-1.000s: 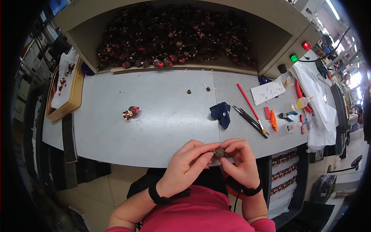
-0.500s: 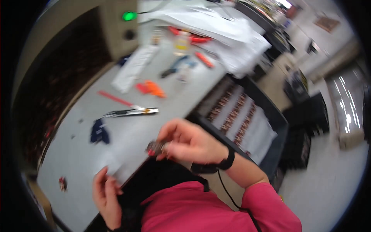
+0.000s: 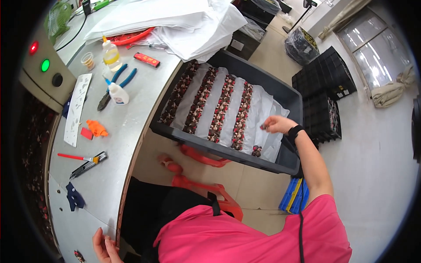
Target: The recorder is assembling small red and brown figurines, applying glue and placing them in a tray.
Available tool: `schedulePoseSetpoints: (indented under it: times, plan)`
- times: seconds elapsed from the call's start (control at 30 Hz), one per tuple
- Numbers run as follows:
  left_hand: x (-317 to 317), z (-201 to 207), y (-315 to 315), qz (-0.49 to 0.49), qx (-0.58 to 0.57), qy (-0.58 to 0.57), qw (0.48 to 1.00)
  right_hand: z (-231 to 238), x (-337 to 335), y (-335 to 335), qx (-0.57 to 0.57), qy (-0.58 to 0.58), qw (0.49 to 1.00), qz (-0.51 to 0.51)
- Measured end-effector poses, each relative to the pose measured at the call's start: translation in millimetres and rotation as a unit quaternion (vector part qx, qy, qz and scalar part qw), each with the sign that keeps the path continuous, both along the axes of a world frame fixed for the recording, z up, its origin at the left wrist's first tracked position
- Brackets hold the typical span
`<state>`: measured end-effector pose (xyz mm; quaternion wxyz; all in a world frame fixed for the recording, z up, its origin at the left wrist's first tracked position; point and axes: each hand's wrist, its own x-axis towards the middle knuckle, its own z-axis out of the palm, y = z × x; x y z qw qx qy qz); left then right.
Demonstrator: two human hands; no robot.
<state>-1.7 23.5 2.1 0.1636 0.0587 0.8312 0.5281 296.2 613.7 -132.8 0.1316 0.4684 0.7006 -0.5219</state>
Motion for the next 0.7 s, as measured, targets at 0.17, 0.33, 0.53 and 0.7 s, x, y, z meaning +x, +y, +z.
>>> schedulePoseSetpoints:
  times: [0.17, 0.33, 0.53, 0.7]
  plan:
    - [0.9, 4.5, 3.6, 0.010, -0.021, -0.005, 1.000, -19.4, 14.0, -13.0, -0.001, -0.132, 0.991, 0.026]
    - [-1.7, -0.3, -3.0, 0.004, -0.017, 0.001, 1.000, -31.7, 7.9, -14.5, 0.063, -0.187, 0.977, 0.077]
    - [-0.8, -1.6, -4.8, 0.014, -0.002, -0.009, 1.000, -31.7, -24.3, -32.3, 0.183, -0.321, 0.900, 0.230]
    - [-1.1, -1.4, -6.2, 0.018, -0.019, -0.003, 1.000, -27.5, -27.4, -30.6, 0.085, -0.260, 0.954, 0.119]
